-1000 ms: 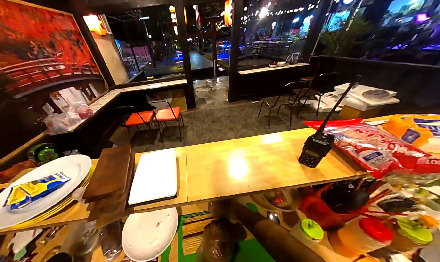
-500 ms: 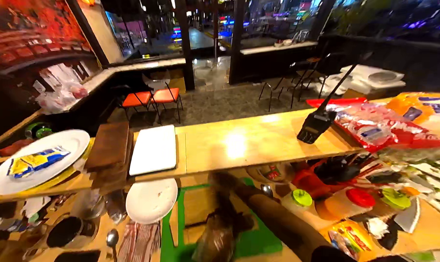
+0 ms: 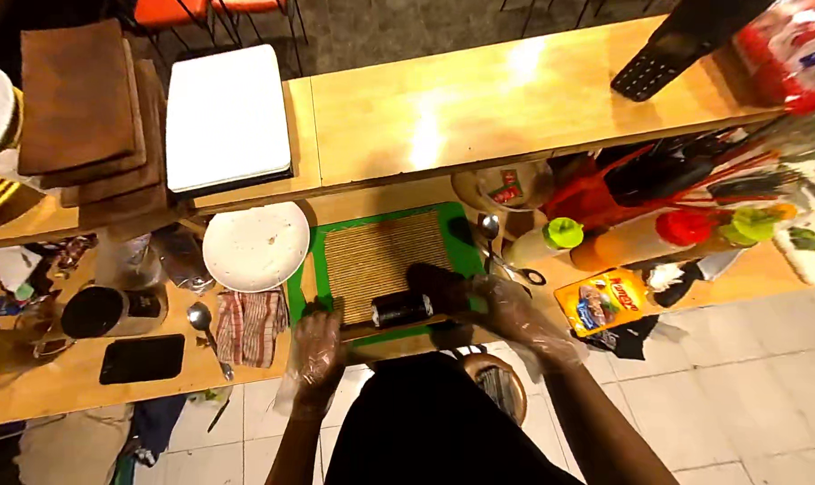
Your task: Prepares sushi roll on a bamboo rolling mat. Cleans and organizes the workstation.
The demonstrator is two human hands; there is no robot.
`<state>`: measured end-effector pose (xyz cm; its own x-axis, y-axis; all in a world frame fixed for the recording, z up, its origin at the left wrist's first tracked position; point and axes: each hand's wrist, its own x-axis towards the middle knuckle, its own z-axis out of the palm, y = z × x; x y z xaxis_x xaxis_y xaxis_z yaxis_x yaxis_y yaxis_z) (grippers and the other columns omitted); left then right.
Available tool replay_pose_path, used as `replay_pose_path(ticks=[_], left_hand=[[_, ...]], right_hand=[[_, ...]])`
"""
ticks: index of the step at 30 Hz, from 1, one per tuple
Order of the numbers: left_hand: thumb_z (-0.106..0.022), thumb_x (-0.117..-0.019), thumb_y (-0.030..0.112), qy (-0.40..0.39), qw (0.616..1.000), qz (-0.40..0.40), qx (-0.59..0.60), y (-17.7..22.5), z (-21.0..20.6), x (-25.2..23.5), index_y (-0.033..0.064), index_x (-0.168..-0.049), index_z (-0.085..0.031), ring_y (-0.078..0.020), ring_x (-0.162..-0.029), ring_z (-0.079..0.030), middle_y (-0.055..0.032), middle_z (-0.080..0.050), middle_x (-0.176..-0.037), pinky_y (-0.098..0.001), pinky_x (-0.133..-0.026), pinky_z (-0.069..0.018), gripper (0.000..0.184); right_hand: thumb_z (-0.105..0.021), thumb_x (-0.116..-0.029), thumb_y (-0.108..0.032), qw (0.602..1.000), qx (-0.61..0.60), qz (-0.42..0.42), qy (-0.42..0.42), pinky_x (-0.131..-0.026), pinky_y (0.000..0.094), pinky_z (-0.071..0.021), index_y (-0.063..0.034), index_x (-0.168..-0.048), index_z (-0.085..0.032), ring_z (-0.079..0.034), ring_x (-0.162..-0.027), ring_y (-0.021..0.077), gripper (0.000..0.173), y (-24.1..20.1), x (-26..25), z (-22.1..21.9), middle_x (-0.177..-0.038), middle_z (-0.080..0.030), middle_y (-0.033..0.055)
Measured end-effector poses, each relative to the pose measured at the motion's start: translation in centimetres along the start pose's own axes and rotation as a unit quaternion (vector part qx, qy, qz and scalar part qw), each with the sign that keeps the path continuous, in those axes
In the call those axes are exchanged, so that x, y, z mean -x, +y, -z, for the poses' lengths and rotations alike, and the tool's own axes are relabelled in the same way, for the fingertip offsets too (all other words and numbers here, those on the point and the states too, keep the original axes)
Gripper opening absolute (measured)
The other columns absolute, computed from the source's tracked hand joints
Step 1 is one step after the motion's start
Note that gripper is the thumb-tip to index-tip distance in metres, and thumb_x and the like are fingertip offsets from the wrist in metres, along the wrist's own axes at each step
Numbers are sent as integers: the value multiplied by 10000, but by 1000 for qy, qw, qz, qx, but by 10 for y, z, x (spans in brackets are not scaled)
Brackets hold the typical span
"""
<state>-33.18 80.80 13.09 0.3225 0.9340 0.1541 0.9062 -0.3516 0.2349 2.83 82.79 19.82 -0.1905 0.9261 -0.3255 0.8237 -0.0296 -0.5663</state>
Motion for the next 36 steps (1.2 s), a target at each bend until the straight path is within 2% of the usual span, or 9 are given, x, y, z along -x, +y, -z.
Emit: replay_pose_path(ticks=[4, 9, 14, 17, 20, 23, 26, 32, 36], left_hand=[[-692, -822, 159, 10, 1000, -3, 24, 4, -10, 14, 37, -1068, -744, -420, -1111, -657, -203, -707, -1127, -601, -961, -503, 280], [-684, -820, 199, 32, 998, 1, 53, 6, -16, 21, 32, -1013, -752, -433, -1096, -663, -216, -710, -1116, -606, -945, -509, 265], [-663, -861, 229, 43, 997, -4, 69, 4, -19, 23, 33, -1019, -753, -426, -1108, -659, -209, -710, -1122, -602, -962, -503, 267], [-678, -850, 232, 37, 997, 0, 70, 4, -19, 24, 42, -1006, -755, -418, -1122, -657, -199, -711, -1127, -598, -982, -496, 258], [-674, -839, 230, 36, 997, 7, 61, 5, -19, 22, 58, -990, -756, -398, -1107, -661, -181, -715, -1112, -576, -970, -504, 243], [-690, -831, 224, 28, 997, 17, 68, 5, -18, 21, 63, -984, -760, -396, -1124, -655, -179, -713, -1127, -577, -985, -498, 232], [-673, -850, 243, 37, 997, 16, 62, 4, -18, 19, 82, -988, -767, -378, -1116, -663, -164, -719, -1123, -566, -977, -509, 232], [-636, -878, 186, 68, 996, 25, 59, 4, -28, 20, 121, -962, -779, -330, -1122, -671, -116, -734, -1113, -516, -980, -524, 178], [-628, -879, 130, 35, 996, 31, 74, 7, -21, 18, 93, -992, -779, -339, -1126, -671, -134, -728, -1135, -512, -965, -539, 192]], right_hand=[[-771, -878, -359, 1000, -13, 7, 9, -1056, 556, -464, -132, -1181, -744, -624, -1197, 322, 380, 10, 7, -8, -1219, -699, 130], [-773, -878, -385, 1000, -7, -27, -4, -1067, 575, -447, -150, -1265, -710, -607, -1223, 342, 457, 0, -1, -7, -1246, -682, 152], [-814, -838, -362, 997, -3, 59, 38, -1006, 579, -496, -176, -1260, -714, -648, -1157, 323, 471, -20, -16, -14, -1206, -703, 133], [-849, -797, -354, 996, 46, 68, -30, -987, 626, -490, -208, -1322, -677, -609, -1227, 358, 571, -52, -30, -19, -1315, -662, 122], [-869, -741, -386, 987, 112, 113, -25, -1009, 588, -498, -241, -1295, -678, -576, -1286, 296, 604, -56, -52, -41, -1373, -631, 47], [-829, -817, -333, 979, 78, 184, 35, -1002, 546, -520, -170, -1235, -708, -623, -1225, 271, 465, -48, -70, -41, -1301, -673, 62], [-759, -900, -313, 976, 63, 202, 41, -1026, 522, -511, -183, -1256, -706, -619, -1238, 237, 383, -45, -88, -30, -1302, -676, 43], [-824, -814, -379, 966, 176, 179, -55, -1043, 550, -478, -243, -1444, -575, -606, -1240, 272, 691, -64, -106, -41, -1358, -642, 43], [-759, -879, -290, 964, 193, 177, -44, -971, 542, -532, -240, -1416, -598, -641, -1187, 293, 562, -65, -119, -48, -1322, -658, 69]])
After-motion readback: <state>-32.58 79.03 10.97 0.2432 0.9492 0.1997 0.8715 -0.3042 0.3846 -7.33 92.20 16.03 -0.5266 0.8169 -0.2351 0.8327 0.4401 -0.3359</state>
